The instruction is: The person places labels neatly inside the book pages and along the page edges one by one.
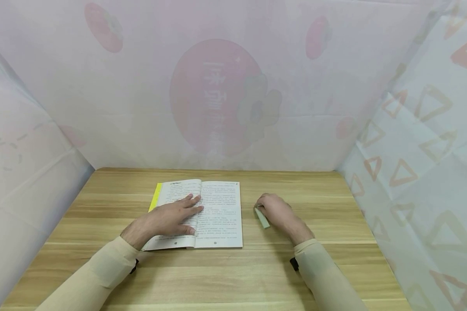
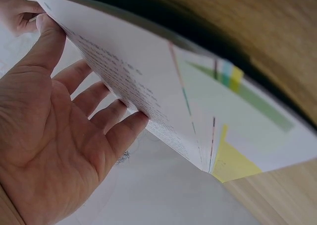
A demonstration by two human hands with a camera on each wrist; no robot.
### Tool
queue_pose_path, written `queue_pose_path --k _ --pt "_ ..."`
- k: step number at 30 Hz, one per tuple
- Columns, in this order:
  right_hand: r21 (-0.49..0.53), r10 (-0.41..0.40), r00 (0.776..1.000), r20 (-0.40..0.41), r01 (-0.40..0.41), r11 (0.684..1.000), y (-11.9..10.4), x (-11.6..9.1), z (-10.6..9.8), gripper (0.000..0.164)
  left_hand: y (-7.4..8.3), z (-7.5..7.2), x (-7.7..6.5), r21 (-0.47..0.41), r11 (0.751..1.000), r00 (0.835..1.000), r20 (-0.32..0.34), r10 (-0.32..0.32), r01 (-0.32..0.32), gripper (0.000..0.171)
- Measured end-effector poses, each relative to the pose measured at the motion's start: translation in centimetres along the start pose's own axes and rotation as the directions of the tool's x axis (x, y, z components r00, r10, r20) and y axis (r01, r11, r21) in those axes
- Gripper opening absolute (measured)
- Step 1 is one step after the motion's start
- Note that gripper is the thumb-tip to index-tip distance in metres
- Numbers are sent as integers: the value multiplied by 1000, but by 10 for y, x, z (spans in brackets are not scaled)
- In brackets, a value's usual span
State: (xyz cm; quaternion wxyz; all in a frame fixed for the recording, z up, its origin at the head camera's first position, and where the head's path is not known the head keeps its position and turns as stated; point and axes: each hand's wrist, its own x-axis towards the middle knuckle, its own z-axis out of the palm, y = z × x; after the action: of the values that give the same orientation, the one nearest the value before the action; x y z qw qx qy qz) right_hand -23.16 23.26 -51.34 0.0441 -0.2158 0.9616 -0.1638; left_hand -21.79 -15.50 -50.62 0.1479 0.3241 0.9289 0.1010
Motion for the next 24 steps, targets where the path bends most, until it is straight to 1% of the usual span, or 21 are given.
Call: queue_pose_path --k 6,11,16,24 --pt "5 22 999 -41 -22 1000 0 1 0 20 0 -1 0 -5 1000 1000 -3 0 0 85" --pt "4 57 996 -68 -57 998 0 2 1 19 0 -1 0 -6 1000 1000 -3 2 -2 85" --pt "13 84 993 -79 -83 996 0 3 1 18 -1 0 0 1 1000 1000 -2 2 -2 85" --pt "35 88 994 -72 -86 996 1 2 0 18 -1 0 0 9 1000 1000 -4 4 -4 85"
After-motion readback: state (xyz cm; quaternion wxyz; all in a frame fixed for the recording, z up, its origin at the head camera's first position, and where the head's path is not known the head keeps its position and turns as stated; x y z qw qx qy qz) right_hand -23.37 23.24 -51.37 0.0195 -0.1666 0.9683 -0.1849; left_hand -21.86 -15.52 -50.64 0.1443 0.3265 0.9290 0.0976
